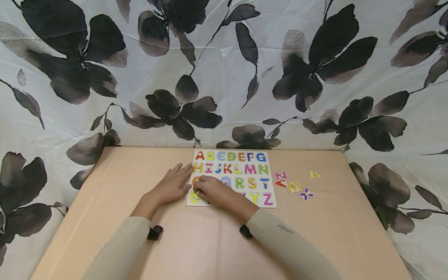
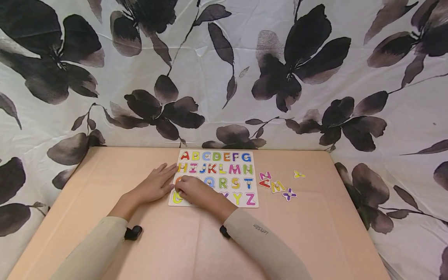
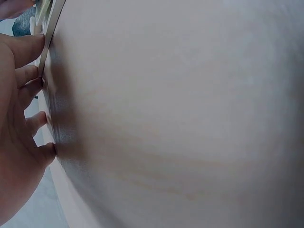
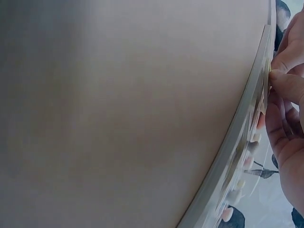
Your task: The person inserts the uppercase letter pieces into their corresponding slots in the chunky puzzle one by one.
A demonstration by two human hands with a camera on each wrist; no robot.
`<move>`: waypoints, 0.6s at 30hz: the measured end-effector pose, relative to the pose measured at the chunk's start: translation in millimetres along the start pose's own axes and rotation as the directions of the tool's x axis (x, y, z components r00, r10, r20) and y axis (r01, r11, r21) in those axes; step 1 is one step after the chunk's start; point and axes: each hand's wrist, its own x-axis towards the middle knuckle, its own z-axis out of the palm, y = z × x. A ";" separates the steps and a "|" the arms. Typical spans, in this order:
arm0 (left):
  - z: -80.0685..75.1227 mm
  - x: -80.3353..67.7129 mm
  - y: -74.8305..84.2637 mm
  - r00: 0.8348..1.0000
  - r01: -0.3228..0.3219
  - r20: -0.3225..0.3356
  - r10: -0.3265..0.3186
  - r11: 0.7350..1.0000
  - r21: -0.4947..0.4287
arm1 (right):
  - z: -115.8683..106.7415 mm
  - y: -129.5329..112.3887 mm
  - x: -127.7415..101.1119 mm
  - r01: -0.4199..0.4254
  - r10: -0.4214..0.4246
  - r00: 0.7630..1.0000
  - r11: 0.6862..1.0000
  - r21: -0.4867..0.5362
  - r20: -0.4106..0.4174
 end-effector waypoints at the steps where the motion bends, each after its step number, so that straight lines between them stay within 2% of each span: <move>1: -0.1 0.0 0.0 1.000 -0.003 -0.003 0.003 1.000 0.001 | 0.8 -0.3 1.0 0.003 -0.003 1.000 1.000 0.001 -0.005; 10: -1.0 -0.5 1.8 1.000 -0.005 -0.009 0.005 1.000 -0.005 | 4.8 -4.3 5.1 -0.034 0.034 0.999 0.999 0.006 -0.008; 18: 1.5 1.4 -0.9 1.000 -0.003 0.003 0.003 1.000 0.006 | 10.3 -7.7 7.2 -0.006 0.006 1.000 0.999 -0.041 0.004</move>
